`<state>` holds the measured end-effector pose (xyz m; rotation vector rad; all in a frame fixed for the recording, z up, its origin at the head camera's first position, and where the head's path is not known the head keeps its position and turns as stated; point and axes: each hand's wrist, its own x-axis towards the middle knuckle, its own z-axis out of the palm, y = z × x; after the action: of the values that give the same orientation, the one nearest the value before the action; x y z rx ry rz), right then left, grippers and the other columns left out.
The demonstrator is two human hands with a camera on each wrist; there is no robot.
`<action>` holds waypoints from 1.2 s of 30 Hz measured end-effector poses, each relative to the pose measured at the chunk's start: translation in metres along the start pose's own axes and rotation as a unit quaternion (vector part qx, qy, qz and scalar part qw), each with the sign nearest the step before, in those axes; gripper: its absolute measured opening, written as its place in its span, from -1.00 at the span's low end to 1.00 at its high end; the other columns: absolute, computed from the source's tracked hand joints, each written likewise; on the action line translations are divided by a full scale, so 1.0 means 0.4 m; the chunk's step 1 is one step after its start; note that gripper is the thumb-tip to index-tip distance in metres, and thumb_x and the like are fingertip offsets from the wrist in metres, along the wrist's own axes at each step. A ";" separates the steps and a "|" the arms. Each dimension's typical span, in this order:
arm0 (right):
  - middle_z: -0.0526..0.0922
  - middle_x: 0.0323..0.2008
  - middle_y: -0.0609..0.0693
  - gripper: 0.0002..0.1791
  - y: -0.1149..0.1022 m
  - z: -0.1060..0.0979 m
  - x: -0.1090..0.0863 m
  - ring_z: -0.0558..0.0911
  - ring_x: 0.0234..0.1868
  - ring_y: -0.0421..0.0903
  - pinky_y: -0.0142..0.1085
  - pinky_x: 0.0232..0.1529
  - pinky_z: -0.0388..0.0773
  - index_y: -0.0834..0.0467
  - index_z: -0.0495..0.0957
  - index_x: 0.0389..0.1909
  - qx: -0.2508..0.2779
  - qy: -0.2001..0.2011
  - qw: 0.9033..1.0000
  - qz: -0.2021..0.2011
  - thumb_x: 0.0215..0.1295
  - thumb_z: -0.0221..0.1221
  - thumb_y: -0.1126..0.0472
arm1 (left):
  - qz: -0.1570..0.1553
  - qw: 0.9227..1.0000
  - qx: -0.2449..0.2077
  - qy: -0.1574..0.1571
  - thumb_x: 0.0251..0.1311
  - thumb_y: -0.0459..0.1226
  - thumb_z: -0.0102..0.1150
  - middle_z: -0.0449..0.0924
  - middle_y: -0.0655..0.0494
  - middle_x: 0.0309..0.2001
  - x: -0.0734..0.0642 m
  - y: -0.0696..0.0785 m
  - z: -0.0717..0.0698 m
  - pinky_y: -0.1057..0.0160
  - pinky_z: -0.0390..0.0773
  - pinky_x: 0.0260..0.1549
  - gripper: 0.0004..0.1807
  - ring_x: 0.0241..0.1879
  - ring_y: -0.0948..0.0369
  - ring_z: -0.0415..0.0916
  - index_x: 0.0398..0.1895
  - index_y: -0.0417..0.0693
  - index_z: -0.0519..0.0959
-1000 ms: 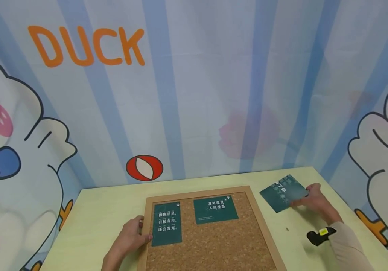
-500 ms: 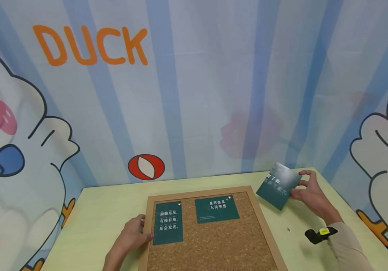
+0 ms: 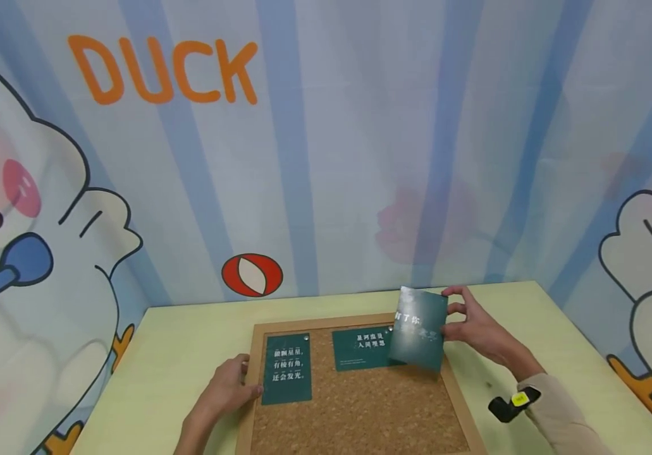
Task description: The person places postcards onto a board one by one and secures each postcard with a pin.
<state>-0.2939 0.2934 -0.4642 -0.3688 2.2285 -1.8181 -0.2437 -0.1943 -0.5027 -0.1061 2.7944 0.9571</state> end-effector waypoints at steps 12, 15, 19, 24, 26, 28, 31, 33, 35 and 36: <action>0.31 0.04 0.30 -0.23 -0.017 0.207 0.024 0.62 -0.25 0.08 -0.09 -0.16 0.55 0.15 0.12 0.40 -0.043 -0.084 0.995 0.014 0.23 0.21 0.52 | 0.027 1.000 -0.002 0.001 0.11 -0.32 0.52 0.53 -0.42 0.15 0.004 0.005 -0.002 -0.18 0.58 0.07 -0.18 0.13 -0.25 0.54 0.35 -0.55 0.33; 0.35 -0.04 0.27 -0.23 -0.011 0.238 0.025 0.68 -0.25 0.09 -0.09 -0.15 0.61 0.17 0.14 0.40 -0.053 -0.093 0.994 0.014 0.22 0.23 0.53 | 0.027 1.000 -0.003 0.002 0.11 -0.34 0.51 0.53 -0.42 0.15 0.004 0.004 -0.003 -0.18 0.58 0.07 -0.19 0.13 -0.26 0.54 0.35 -0.55 0.33; 0.40 -0.08 0.26 -0.21 -0.002 0.273 0.022 0.70 -0.29 0.08 -0.09 -0.21 0.65 0.24 0.18 0.41 -0.054 -0.103 0.993 0.021 0.16 0.25 0.58 | 0.027 1.000 -0.001 0.002 0.11 -0.34 0.50 0.52 -0.43 0.15 0.002 0.005 -0.005 -0.19 0.57 0.08 -0.19 0.14 -0.27 0.53 0.35 -0.55 0.33; 0.41 -0.15 0.23 -0.21 -0.004 0.310 0.012 0.68 -0.33 0.04 -0.15 -0.28 0.62 0.27 0.22 0.39 -0.063 -0.117 0.991 0.033 0.10 0.24 0.61 | 0.028 1.000 0.001 0.003 0.11 -0.34 0.50 0.52 -0.44 0.16 0.000 0.005 -0.009 -0.19 0.56 0.09 -0.19 0.14 -0.26 0.53 0.35 -0.56 0.32; 0.43 -0.18 0.22 -0.21 -0.007 0.324 0.007 0.65 -0.33 0.03 -0.15 -0.30 0.61 0.28 0.24 0.37 -0.075 -0.120 0.989 0.039 0.09 0.27 0.60 | 0.029 1.000 0.000 0.004 0.11 -0.35 0.50 0.52 -0.44 0.16 -0.001 0.004 -0.010 -0.19 0.56 0.09 -0.19 0.13 -0.26 0.53 0.35 -0.56 0.32; 0.46 -0.22 0.19 -0.23 -0.010 0.337 0.002 0.61 -0.34 0.01 -0.15 -0.33 0.58 0.27 0.27 0.34 -0.103 -0.121 0.986 0.041 0.10 0.31 0.57 | 0.031 1.000 0.000 0.005 0.11 -0.35 0.50 0.52 -0.44 0.16 -0.003 0.004 -0.011 -0.19 0.56 0.09 -0.19 0.14 -0.26 0.53 0.35 -0.56 0.33; 0.52 -0.28 0.13 -0.26 -0.015 0.352 -0.004 0.54 -0.38 -0.02 -0.17 -0.37 0.52 0.27 0.32 0.31 -0.164 -0.125 0.978 0.037 0.10 0.39 0.50 | 0.034 0.999 0.000 0.005 0.11 -0.34 0.50 0.52 -0.44 0.16 -0.005 0.002 -0.011 -0.20 0.55 0.10 -0.19 0.15 -0.27 0.52 0.35 -0.56 0.33; 0.55 -0.30 0.09 -0.28 -0.018 0.361 -0.007 0.53 -0.38 -0.03 -0.17 -0.36 0.48 0.28 0.35 0.30 -0.206 -0.130 0.969 0.030 0.11 0.42 0.46 | 0.034 0.999 0.001 0.005 0.11 -0.34 0.51 0.52 -0.44 0.16 -0.006 0.002 -0.011 -0.20 0.55 0.10 -0.19 0.16 -0.28 0.52 0.35 -0.56 0.33; 0.56 -0.31 0.05 -0.29 -0.024 0.369 -0.009 0.53 -0.35 -0.03 -0.15 -0.33 0.49 0.31 0.36 0.30 -0.236 -0.138 0.962 0.027 0.13 0.42 0.45 | 0.034 0.999 0.001 0.005 0.11 -0.33 0.51 0.53 -0.44 0.16 -0.007 0.000 -0.010 -0.20 0.55 0.11 -0.19 0.16 -0.28 0.52 0.35 -0.56 0.33; 0.56 -0.31 0.04 -0.29 -0.026 0.373 -0.010 0.53 -0.34 -0.04 -0.13 -0.31 0.49 0.31 0.36 0.30 -0.249 -0.141 0.958 0.027 0.14 0.42 0.45 | 0.033 0.999 0.001 0.005 0.11 -0.33 0.52 0.53 -0.43 0.16 -0.008 -0.001 -0.009 -0.20 0.55 0.10 -0.18 0.15 -0.27 0.52 0.35 -0.55 0.33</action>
<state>-0.2386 0.1556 -0.4831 -0.6076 2.4263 -1.0732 -0.2412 -0.1968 -0.4994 -0.0174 2.8241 0.9712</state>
